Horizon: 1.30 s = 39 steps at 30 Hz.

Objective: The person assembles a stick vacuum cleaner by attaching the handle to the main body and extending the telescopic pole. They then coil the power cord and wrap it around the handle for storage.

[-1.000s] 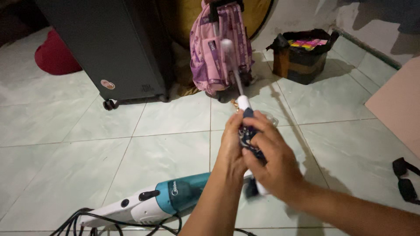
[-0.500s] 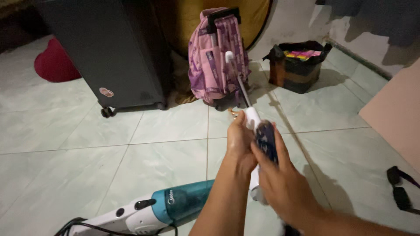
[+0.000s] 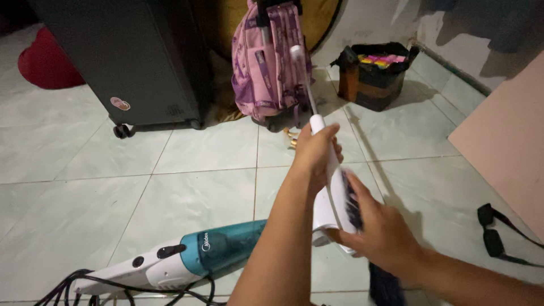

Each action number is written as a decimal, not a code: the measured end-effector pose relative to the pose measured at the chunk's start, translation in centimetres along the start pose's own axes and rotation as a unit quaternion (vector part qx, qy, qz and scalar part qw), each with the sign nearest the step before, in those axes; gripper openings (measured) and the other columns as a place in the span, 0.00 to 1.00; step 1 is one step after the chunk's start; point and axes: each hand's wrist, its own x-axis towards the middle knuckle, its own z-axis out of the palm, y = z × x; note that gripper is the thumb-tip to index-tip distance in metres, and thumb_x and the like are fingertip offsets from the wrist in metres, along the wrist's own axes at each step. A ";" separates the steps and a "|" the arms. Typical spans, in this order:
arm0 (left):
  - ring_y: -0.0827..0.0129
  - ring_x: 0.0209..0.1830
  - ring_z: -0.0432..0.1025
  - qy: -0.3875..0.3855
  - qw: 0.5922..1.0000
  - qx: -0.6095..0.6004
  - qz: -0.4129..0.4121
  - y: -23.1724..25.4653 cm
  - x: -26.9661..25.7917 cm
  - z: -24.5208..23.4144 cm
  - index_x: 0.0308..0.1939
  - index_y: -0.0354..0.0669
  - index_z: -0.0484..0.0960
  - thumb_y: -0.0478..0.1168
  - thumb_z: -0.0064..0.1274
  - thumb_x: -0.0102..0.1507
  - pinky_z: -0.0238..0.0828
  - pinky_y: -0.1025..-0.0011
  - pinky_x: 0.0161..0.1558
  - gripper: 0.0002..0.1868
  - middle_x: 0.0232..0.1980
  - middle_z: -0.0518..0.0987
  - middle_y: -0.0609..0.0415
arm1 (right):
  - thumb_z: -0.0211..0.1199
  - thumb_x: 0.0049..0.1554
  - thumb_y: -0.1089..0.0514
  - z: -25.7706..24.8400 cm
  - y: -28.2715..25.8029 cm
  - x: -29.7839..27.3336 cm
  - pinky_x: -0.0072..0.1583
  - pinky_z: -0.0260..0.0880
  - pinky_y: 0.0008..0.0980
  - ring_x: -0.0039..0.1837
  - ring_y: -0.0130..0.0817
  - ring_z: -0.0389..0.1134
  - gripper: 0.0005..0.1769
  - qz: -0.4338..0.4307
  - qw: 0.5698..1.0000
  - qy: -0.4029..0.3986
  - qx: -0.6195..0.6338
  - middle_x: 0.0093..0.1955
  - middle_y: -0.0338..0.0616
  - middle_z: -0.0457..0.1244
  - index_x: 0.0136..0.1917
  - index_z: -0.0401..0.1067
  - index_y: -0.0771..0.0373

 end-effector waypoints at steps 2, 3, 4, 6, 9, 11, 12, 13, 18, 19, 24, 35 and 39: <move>0.68 0.19 0.65 0.010 0.997 0.078 -0.021 -0.4 -0.8 -0.2 0.41 0.44 0.69 0.34 0.51 0.60 0.65 0.67 0.20 0.08 0.25 0.69 0.54 | 0.66 0.50 0.28 -0.3 2.8 0.3 0.55 0.77 0.34 0.54 0.38 0.74 0.49 0.037 0.995 -0.076 -0.056 0.53 0.49 0.71 0.75 0.58 0.56; 0.67 0.19 0.66 0.017 0.993 0.117 -0.032 -0.4 -1.2 -0.4 0.41 0.43 0.69 0.33 0.48 0.59 0.66 0.66 0.20 0.08 0.24 0.70 0.53 | 0.64 0.50 0.29 -0.2 4.1 0.6 0.54 0.75 0.37 0.53 0.41 0.74 0.46 -0.003 0.995 -0.075 -0.068 0.53 0.48 0.71 0.72 0.61 0.55; 0.68 0.19 0.65 0.010 0.990 0.136 -0.027 0.1 -1.0 -0.5 0.40 0.43 0.70 0.32 0.49 0.58 0.65 0.66 0.21 0.08 0.24 0.69 0.53 | 0.62 0.50 0.30 -0.1 5.3 1.0 0.53 0.74 0.39 0.53 0.44 0.74 0.42 -0.043 0.993 -0.075 -0.080 0.52 0.47 0.70 0.70 0.64 0.53; 0.69 0.19 0.63 0.004 0.985 0.169 -0.038 -0.1 -2.0 -1.5 0.39 0.43 0.70 0.30 0.49 0.57 0.64 0.66 0.21 0.08 0.24 0.68 0.54 | 0.57 0.54 0.32 1.0 7.8 1.1 0.54 0.73 0.42 0.53 0.46 0.74 0.34 -0.042 0.992 -0.073 -0.089 0.54 0.46 0.69 0.66 0.67 0.53; 0.71 0.21 0.64 -0.066 0.975 0.187 -0.096 1.1 -3.2 -3.4 0.41 0.39 0.72 0.32 0.48 0.59 0.64 0.69 0.24 0.07 0.26 0.70 0.55 | 0.53 0.60 0.39 1.6 11.2 4.5 0.58 0.72 0.42 0.57 0.47 0.71 0.27 0.029 0.994 -0.042 -0.094 0.58 0.49 0.67 0.65 0.67 0.56; 0.72 0.22 0.64 -0.056 0.958 0.238 -0.150 1.4 -5.0 -4.0 0.47 0.39 0.74 0.31 0.47 0.58 0.63 0.70 0.25 0.14 0.27 0.71 0.56 | 0.57 0.60 0.42 1.1 12.4 7.0 0.61 0.68 0.45 0.62 0.50 0.67 0.29 0.025 0.994 -0.009 -0.109 0.60 0.54 0.63 0.70 0.63 0.58; 0.72 0.23 0.64 -0.050 0.947 0.265 -0.174 1.7 -5.9 -4.4 0.51 0.39 0.75 0.31 0.47 0.57 0.63 0.70 0.25 0.17 0.27 0.72 0.57 | 0.58 0.56 0.45 0.9 12.5 7.7 0.60 0.67 0.46 0.62 0.53 0.65 0.34 -0.026 0.993 0.031 -0.109 0.62 0.58 0.62 0.71 0.60 0.61; 0.72 0.24 0.65 -0.066 0.934 0.298 -0.187 2.1 -6.8 -5.0 0.55 0.39 0.75 0.31 0.48 0.56 0.64 0.70 0.26 0.21 0.28 0.73 0.56 | 0.60 0.53 0.47 0.6 12.5 7.7 0.60 0.65 0.48 0.62 0.55 0.63 0.39 -0.077 0.989 0.066 -0.108 0.64 0.61 0.60 0.73 0.57 0.64; 0.68 0.25 0.67 -0.165 0.884 0.352 -0.259 5.1 -10.0 -9.3 0.71 0.38 0.70 0.30 0.53 0.53 0.63 0.71 0.25 0.39 0.33 0.80 0.48 | 0.62 0.45 0.49 2.2 9.4 9.7 0.67 0.53 0.65 0.66 0.49 0.63 0.33 -0.254 0.910 0.142 -0.296 0.62 0.56 0.64 0.64 0.71 0.58; 0.69 0.26 0.68 -0.157 0.882 0.357 -0.264 5.9 -10.6 -10.3 0.70 0.39 0.74 0.31 0.54 0.52 0.64 0.72 0.27 0.38 0.34 0.81 0.48 | 0.60 0.50 0.56 2.9 8.4 10.6 0.71 0.44 0.70 0.65 0.45 0.66 0.19 -0.214 0.943 0.046 -0.249 0.57 0.47 0.67 0.56 0.75 0.53; 0.70 0.43 0.81 -0.092 0.865 0.474 -0.141 11.6 -12.0 -16.6 0.64 0.45 0.77 0.36 0.68 0.49 0.73 0.74 0.48 0.37 0.44 0.87 0.51 | 0.61 0.57 0.53 5.0 0.6 12.8 0.52 0.70 0.47 0.48 0.47 0.72 0.06 -0.097 0.970 -0.103 -0.197 0.42 0.46 0.70 0.47 0.75 0.53; 0.48 0.62 0.67 0.515 0.587 0.601 0.173 18.3 -25.0 -34.9 0.58 0.38 0.76 0.61 0.73 0.47 0.66 0.54 0.59 0.45 0.59 0.74 0.41 | 0.61 0.58 0.41 19.0 -19.1 13.8 0.48 0.68 0.51 0.44 0.53 0.71 0.18 -0.146 0.968 -0.180 -0.098 0.38 0.53 0.69 0.47 0.73 0.58; 0.45 0.65 0.67 0.709 0.495 0.488 0.121 16.5 -28.0 -42.6 0.63 0.38 0.76 0.59 0.60 0.64 0.65 0.49 0.64 0.34 0.63 0.74 0.38 | 0.63 0.56 0.45 24.7 -23.4 13.3 0.50 0.68 0.52 0.47 0.54 0.71 0.16 -0.168 0.972 -0.141 -0.081 0.41 0.52 0.69 0.44 0.73 0.61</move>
